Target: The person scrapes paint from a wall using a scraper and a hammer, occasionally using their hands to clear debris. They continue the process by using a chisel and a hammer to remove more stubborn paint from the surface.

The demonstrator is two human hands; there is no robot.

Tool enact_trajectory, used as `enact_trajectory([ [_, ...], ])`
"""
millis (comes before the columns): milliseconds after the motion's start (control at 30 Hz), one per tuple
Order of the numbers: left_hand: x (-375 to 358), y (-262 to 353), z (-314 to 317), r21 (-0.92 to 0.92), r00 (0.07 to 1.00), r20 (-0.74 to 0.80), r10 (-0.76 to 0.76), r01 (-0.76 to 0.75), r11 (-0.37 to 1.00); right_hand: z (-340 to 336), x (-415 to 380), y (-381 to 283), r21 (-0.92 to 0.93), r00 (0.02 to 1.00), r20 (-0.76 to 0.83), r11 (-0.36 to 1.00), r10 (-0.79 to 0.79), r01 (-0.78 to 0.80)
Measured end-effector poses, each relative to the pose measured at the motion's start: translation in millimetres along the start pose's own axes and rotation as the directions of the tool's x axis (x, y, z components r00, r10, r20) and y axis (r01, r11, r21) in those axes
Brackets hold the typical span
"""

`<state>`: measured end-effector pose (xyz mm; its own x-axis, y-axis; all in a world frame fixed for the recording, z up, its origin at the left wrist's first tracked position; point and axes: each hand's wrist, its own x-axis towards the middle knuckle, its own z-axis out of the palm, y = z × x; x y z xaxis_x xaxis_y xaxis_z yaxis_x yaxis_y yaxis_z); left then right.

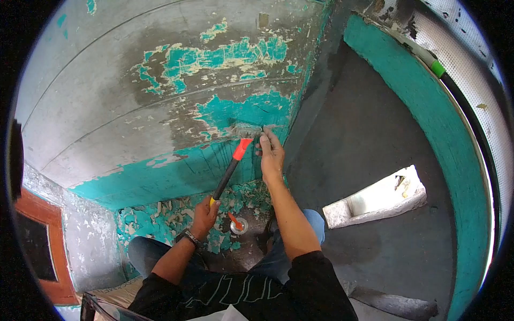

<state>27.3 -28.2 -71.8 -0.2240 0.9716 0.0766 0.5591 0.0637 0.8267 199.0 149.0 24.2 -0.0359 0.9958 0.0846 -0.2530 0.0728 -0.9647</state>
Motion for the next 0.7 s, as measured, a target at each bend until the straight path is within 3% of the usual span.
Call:
enact_trajectory([
  [300, 0.5, 8.5, -1.5, -0.068, 0.998, -0.003, 0.067, -0.067, 0.995, 3.0, -1.4, -0.6, 0.132, 0.997, -0.05, 0.99, 0.052, -0.045],
  [567, 3.0, -2.7, -2.7, 0.034, 0.997, -0.002, 0.077, -0.077, 0.996, 4.4, 3.5, 13.5, -0.042, 0.999, -0.024, 0.999, -0.031, 0.03],
  [700, 4.0, -8.2, 0.0, 0.041, 0.997, 0.018, 0.079, -0.079, 0.996, 7.3, 3.9, 10.4, -0.017, 1.0, -0.025, 1.0, 0.013, -0.013],
])
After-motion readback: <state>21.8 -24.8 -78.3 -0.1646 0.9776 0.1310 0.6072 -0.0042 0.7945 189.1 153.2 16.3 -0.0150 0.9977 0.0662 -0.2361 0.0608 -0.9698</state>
